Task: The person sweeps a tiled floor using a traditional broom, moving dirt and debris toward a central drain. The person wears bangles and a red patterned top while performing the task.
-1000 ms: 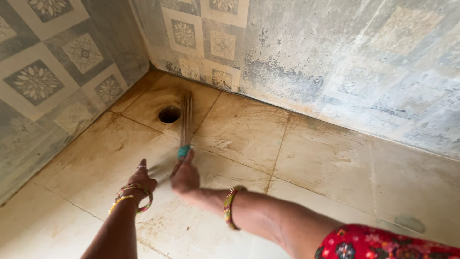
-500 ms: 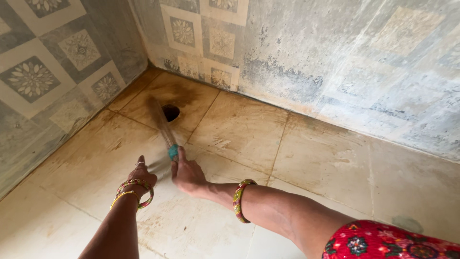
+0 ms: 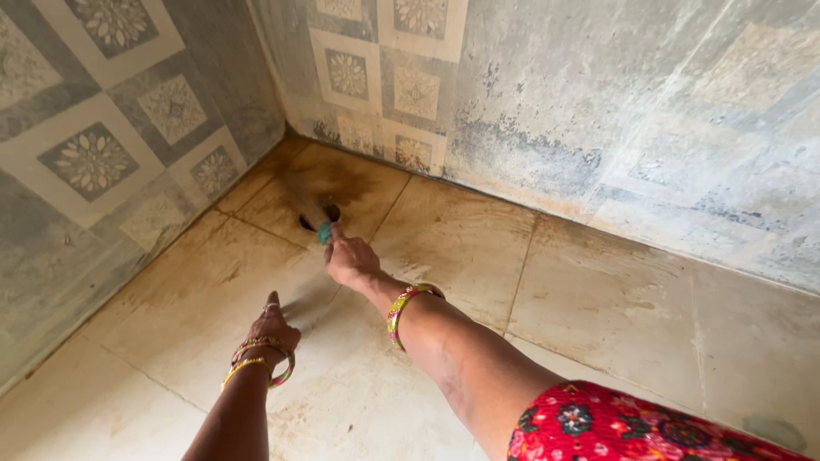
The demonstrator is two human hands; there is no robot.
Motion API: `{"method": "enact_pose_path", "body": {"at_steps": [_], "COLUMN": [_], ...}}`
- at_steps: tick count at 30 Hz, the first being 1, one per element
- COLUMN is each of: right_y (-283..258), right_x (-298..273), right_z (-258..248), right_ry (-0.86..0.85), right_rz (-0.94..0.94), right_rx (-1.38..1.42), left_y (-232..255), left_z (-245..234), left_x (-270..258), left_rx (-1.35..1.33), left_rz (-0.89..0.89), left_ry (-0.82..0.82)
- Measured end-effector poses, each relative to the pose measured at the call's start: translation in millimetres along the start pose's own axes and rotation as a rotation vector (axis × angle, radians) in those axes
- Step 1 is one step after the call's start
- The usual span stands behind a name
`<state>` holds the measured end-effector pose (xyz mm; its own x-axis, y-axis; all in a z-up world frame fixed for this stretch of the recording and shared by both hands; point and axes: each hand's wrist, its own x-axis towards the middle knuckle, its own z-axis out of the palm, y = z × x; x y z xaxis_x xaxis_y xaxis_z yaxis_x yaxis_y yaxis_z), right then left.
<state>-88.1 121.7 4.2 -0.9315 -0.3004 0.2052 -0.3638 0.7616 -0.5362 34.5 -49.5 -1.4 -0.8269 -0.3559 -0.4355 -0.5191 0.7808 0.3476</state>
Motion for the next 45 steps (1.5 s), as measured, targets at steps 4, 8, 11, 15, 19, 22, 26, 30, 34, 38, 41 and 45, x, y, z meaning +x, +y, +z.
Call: {"method": "enact_pose_path", "body": {"at_steps": [4, 8, 11, 15, 19, 22, 26, 30, 34, 38, 41, 45], "right_y": [-39, -65, -67, -74, -89, -86, -58, -53, -82, -99, -91, -102], "right_x": [-23, -49, -36, -10, -21, -21, -19, 3, -10, -2, 26, 25], "right_z": [-22, -46, -46, -29, -16, -15, 1, 2, -28, -30, -15, 4], "right_ry": [-0.130, -0.368, -0.366, -0.186, -0.145, -0.323, -0.327, -0.060, -0.118, -0.168, -0.304, -0.078], "right_rz": [0.255, 0.105, 0.253, 0.372, 0.294, 0.278, 0.269, 0.384, 0.466, 0.374, 0.388, 0.543], "right_rx": [0.274, 0.291, 0.328, 0.385, 0.413, 0.392, 0.312, 0.325, 0.599, 0.575, 0.575, 0.551], "left_y": [5, 10, 19, 27, 34, 37, 34, 34, 39, 44, 37, 23], "left_z": [-7, -8, -6, -5, -10, -13, -8, -6, -9, -6, -2, 10], "left_x": [-2, 2, 3, 1, 0, 0, 2, 5, 7, 17, 26, 55], "left_rx": [0.008, -0.019, -0.042, -0.024, 0.003, -0.027, -0.062, -0.036, -0.044, -0.033, -0.062, 0.010], "left_rz": [-0.003, 0.029, 0.043, 0.054, 0.027, 0.017, 0.020, 0.024, -0.013, -0.011, -0.006, 0.019], "left_ry": [-0.003, 0.011, 0.000, -0.002, -0.004, 0.008, 0.038, 0.051, 0.019, 0.035, 0.080, 0.045]}}
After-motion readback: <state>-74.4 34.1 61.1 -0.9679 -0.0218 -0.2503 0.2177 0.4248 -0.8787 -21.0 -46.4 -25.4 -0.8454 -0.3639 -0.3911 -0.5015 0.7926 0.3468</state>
